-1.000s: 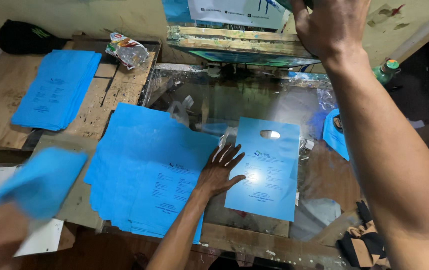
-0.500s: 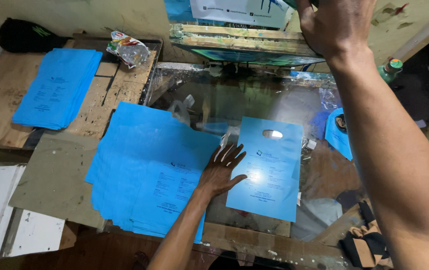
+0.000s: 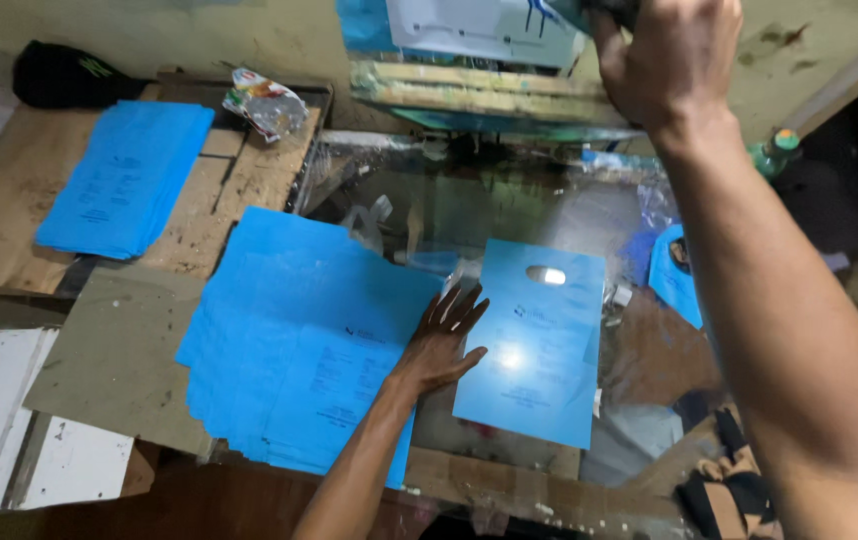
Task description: The person performs screen printing on blue plastic bags using a squeegee and a screen printing frame. They repeatedly pull the squeegee across the frame to apply ink, then remove the printed bag and place it on a stack.
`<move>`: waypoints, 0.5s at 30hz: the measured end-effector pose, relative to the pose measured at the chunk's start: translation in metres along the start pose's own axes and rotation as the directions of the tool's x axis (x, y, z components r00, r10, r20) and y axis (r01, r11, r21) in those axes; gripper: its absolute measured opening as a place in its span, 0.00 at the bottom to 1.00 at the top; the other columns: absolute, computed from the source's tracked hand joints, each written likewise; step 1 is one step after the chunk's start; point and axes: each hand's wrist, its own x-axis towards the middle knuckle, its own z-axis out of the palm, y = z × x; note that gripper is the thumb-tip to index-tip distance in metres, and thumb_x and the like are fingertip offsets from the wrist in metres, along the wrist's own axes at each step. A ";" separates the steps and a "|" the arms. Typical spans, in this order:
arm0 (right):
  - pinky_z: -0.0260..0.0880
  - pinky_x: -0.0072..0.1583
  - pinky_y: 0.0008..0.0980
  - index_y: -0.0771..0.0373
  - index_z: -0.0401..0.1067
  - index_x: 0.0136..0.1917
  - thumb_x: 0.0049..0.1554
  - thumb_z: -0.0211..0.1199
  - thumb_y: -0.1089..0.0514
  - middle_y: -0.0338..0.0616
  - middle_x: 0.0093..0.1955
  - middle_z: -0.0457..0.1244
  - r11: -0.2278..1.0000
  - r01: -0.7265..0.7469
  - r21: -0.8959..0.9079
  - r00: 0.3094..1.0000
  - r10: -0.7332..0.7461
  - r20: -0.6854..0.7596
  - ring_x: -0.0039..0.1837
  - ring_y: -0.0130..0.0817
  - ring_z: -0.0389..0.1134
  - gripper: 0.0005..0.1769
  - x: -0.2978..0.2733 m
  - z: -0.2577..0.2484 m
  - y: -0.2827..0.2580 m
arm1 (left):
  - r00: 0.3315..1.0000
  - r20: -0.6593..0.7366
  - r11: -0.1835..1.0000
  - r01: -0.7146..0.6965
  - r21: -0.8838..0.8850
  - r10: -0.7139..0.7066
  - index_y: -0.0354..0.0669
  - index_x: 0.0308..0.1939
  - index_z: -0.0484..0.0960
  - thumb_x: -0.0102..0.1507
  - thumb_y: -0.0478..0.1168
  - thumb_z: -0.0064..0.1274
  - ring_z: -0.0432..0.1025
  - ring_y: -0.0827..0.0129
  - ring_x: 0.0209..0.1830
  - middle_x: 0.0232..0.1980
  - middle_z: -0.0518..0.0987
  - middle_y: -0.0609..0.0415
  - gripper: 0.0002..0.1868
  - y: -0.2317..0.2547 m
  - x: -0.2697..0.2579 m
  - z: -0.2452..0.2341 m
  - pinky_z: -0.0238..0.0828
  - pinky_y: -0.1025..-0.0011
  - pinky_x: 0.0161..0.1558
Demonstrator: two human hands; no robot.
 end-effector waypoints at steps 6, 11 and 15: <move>0.53 0.71 0.76 0.64 0.67 0.69 0.60 0.74 0.65 0.60 0.58 0.70 0.939 -0.156 0.306 0.972 0.091 0.215 0.55 0.64 0.70 0.27 0.015 -0.037 -0.026 | 0.933 -0.354 0.929 -0.073 -0.363 -0.065 0.47 0.80 0.60 0.75 0.58 0.34 0.47 0.51 0.86 0.82 0.61 0.49 0.33 0.050 0.018 -0.070 0.43 0.45 0.82; 0.72 0.57 0.55 0.65 0.77 0.56 0.63 0.75 0.64 0.49 0.40 0.64 0.937 -0.049 0.345 0.999 0.040 0.031 0.41 0.53 0.68 0.10 0.003 -0.102 -0.086 | 0.895 -0.047 -0.358 -0.225 -0.906 -0.443 0.51 0.85 0.31 0.69 0.73 0.37 0.33 0.31 0.84 0.86 0.32 0.34 0.54 0.100 0.025 -0.143 0.34 0.41 0.81; 0.67 0.71 0.55 0.63 0.77 0.56 0.59 0.73 0.59 0.49 0.42 0.68 0.906 -0.126 0.403 0.990 0.088 0.112 0.44 0.52 0.71 0.13 -0.086 -0.093 -0.102 | 0.846 0.199 -0.650 -0.209 -0.731 -0.495 0.52 0.76 0.67 0.72 0.63 0.40 0.70 0.48 0.70 0.70 0.70 0.54 0.34 0.090 0.006 -0.106 0.62 0.48 0.72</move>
